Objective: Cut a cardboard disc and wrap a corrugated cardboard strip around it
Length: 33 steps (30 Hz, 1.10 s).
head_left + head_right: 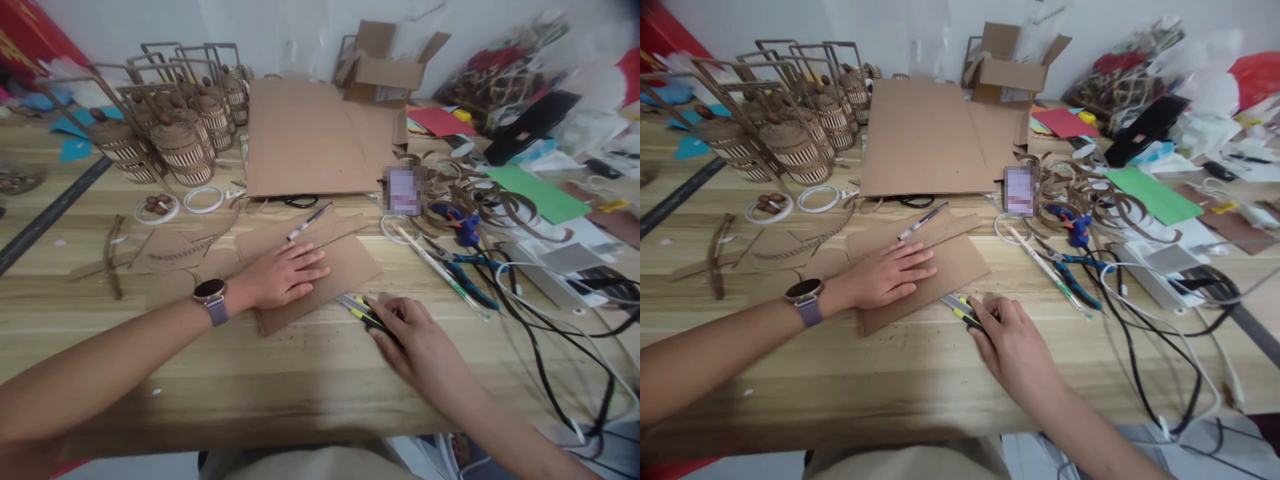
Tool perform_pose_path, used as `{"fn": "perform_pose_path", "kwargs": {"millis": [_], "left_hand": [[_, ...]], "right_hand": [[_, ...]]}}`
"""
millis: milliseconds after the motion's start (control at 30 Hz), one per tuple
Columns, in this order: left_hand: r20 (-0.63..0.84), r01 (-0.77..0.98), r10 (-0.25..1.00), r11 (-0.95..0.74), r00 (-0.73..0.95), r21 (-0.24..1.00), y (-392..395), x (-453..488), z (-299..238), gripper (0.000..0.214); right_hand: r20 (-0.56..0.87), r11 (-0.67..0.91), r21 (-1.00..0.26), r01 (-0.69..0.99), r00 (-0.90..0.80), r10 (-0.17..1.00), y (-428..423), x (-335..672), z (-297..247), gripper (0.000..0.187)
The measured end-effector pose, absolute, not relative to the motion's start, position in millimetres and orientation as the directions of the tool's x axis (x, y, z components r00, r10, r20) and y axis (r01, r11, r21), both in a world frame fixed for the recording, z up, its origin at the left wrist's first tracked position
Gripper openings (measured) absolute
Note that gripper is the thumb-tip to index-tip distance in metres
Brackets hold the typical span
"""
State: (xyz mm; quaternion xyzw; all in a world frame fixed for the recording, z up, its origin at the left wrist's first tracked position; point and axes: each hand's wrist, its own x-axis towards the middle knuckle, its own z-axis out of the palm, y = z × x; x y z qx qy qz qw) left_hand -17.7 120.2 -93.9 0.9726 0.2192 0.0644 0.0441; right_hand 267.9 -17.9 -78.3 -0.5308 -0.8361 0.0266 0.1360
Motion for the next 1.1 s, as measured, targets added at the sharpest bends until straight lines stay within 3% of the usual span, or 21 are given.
{"fn": "perform_pose_path", "kwargs": {"millis": [567, 1100], "left_hand": [[0.089, 0.440, 0.454, -0.887, 0.887, 0.141, 120, -16, -91, 0.048], [0.116, 0.450, 0.472, -0.876, 0.874, 0.173, 119, -16, -90, 0.047]], "right_hand": [[0.214, 0.463, -0.253, 0.850, -0.417, 0.883, -32, 241, -76, 0.039], [0.160, 0.505, -0.227, 0.833, -0.479, 0.863, -40, 219, -78, 0.041]]}}
